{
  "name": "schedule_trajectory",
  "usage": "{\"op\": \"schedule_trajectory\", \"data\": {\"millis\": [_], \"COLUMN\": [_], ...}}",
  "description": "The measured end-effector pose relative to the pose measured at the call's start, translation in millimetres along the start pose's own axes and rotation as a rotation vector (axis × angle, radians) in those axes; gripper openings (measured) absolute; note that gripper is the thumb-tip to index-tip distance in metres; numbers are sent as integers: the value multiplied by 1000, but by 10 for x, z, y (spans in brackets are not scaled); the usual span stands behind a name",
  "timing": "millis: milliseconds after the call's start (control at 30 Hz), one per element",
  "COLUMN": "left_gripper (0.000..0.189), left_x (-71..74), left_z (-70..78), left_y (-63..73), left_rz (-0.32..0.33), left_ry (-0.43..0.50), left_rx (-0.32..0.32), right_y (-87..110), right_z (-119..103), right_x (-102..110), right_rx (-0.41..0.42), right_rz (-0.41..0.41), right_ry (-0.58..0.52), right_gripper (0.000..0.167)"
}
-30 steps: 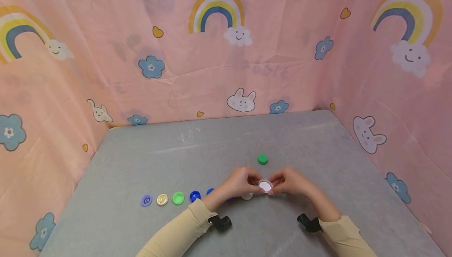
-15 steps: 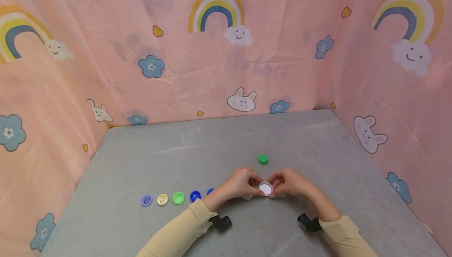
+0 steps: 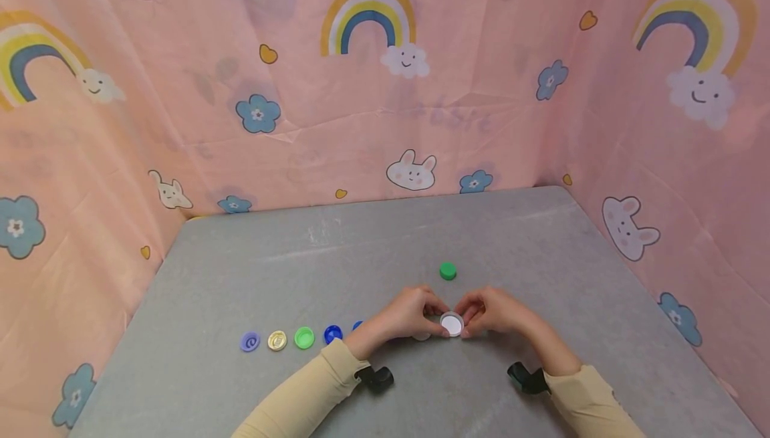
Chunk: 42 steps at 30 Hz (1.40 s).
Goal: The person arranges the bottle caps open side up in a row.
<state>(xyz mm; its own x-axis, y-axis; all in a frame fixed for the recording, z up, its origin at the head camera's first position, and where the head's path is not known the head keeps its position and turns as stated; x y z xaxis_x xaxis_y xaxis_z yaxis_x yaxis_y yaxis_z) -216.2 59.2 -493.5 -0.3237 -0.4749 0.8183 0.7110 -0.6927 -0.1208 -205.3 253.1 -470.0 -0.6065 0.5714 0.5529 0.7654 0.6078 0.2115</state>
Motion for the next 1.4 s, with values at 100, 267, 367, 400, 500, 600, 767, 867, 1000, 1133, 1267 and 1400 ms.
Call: {"op": "schedule_trajectory", "data": {"millis": [100, 267, 367, 400, 500, 600, 767, 867, 1000, 1133, 1267, 1400], "left_gripper": [31, 28, 28, 28, 28, 26, 27, 28, 28, 32, 36, 34], "left_x": [11, 31, 52, 62, 102, 138, 172, 194, 194, 181, 169, 154], "left_z": [3, -35, -93, -114, -175, -232, -312, -339, -374, -396, -396, -388], "left_y": [-7, -53, -100, -117, -175, -232, -313, -351, -413, -483, -534, -549], "left_rz": [-16, -16, 23, 36, 86, 127, 175, 187, 198, 193, 181, 189], "left_ry": [9, 90, 143, 165, 190, 216, 264, 305, 321, 323, 317, 297], "left_rx": [2, 46, 101, 128, 186, 244, 351, 392, 395, 389, 398, 401], "right_y": [2, -10, -32, -43, -86, -144, -238, -297, -377, -448, -516, -571], "right_z": [-5, -3, 8, 14, 39, 70, 109, 126, 152, 175, 186, 199], "right_x": [17, 64, 107, 122, 169, 217, 295, 324, 341, 346, 325, 288], "right_rx": [-15, -57, -69, -73, -72, -86, -117, -138, -170, -185, -166, -124], "right_rz": [-11, -8, 30, 50, 113, 171, 262, 297, 315, 330, 346, 363], "right_ry": [-2, -4, 8, 14, 48, 70, 104, 110, 108, 113, 123, 126], "right_gripper": [38, 40, 40, 40, 40, 40, 38, 37, 37, 40, 42, 39]}}
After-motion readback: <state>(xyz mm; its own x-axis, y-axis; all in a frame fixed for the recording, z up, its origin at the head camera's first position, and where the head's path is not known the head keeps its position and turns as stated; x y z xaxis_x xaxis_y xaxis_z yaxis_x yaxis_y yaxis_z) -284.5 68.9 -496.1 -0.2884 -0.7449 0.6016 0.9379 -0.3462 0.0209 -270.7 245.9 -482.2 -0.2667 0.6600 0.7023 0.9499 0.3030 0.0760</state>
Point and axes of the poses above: each hand's wrist, its own y-axis away from the middle knuckle, its own x-axis out of the back of the hand, z = x × y, the point moved 2 cm from there along -y, towards the middle knuckle
